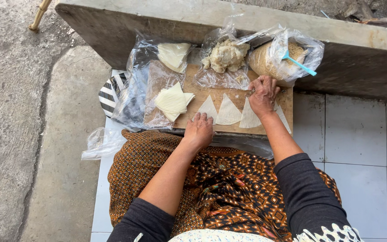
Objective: The person uses a small spoon to place filling onto dough triangles and then folds the dough triangles by hand on a wooden prep board.
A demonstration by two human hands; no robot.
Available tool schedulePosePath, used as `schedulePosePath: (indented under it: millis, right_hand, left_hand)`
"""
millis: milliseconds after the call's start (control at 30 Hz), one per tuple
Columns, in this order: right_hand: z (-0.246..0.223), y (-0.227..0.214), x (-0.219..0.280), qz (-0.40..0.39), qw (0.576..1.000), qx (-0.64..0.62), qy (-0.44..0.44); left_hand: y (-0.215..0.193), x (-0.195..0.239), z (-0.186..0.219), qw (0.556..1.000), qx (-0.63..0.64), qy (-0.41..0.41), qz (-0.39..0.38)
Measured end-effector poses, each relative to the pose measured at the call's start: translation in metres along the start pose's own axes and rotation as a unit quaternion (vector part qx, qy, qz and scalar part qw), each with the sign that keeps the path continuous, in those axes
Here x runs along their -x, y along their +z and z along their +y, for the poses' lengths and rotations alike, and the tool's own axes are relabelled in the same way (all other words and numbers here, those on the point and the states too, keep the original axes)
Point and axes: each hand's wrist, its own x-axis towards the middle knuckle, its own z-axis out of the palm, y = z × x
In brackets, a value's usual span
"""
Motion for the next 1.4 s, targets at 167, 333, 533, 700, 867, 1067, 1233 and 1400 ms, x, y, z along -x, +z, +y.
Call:
schedulePosePath:
  millis: [167, 333, 533, 700, 867, 1067, 1233, 1400]
  right_hand:
    - [-0.067, 0.015, 0.033, -0.081, 0.983, -0.145, -0.08]
    - [-0.121, 0.004, 0.043, -0.092, 0.981, 0.055, -0.163]
    - [-0.137, -0.003, 0.041, -0.065, 0.939, 0.23, -0.247]
    - [-0.125, 0.003, 0.033, -0.238, 0.89, 0.287, -0.262]
    - [-0.111, 0.013, 0.027, -0.112, 0.971, 0.101, -0.187]
    - [-0.096, 0.017, 0.052, -0.1, 0.977, -0.029, -0.184]
    - [-0.023, -0.007, 0.005, 0.022, 0.999, 0.024, -0.02]
    - [-0.005, -0.024, -0.013, -0.059, 0.986, 0.129, -0.09]
  left_hand:
    - [-0.001, 0.011, -0.008, 1.0, 0.007, -0.021, -0.005]
    - [0.005, 0.01, -0.013, 1.0, -0.006, 0.001, 0.008]
    - [0.006, 0.006, -0.015, 1.0, 0.013, -0.004, -0.01]
    - [0.002, 0.006, -0.013, 1.0, 0.007, -0.001, -0.007]
    - [0.005, 0.007, -0.012, 1.0, 0.0, -0.002, -0.017]
    - [-0.002, 0.005, -0.009, 1.0, -0.004, 0.002, -0.002]
    - [-0.004, 0.005, 0.002, 1.0, -0.011, -0.02, 0.006]
    - [-0.003, -0.006, 0.021, 0.999, -0.021, 0.013, 0.028]
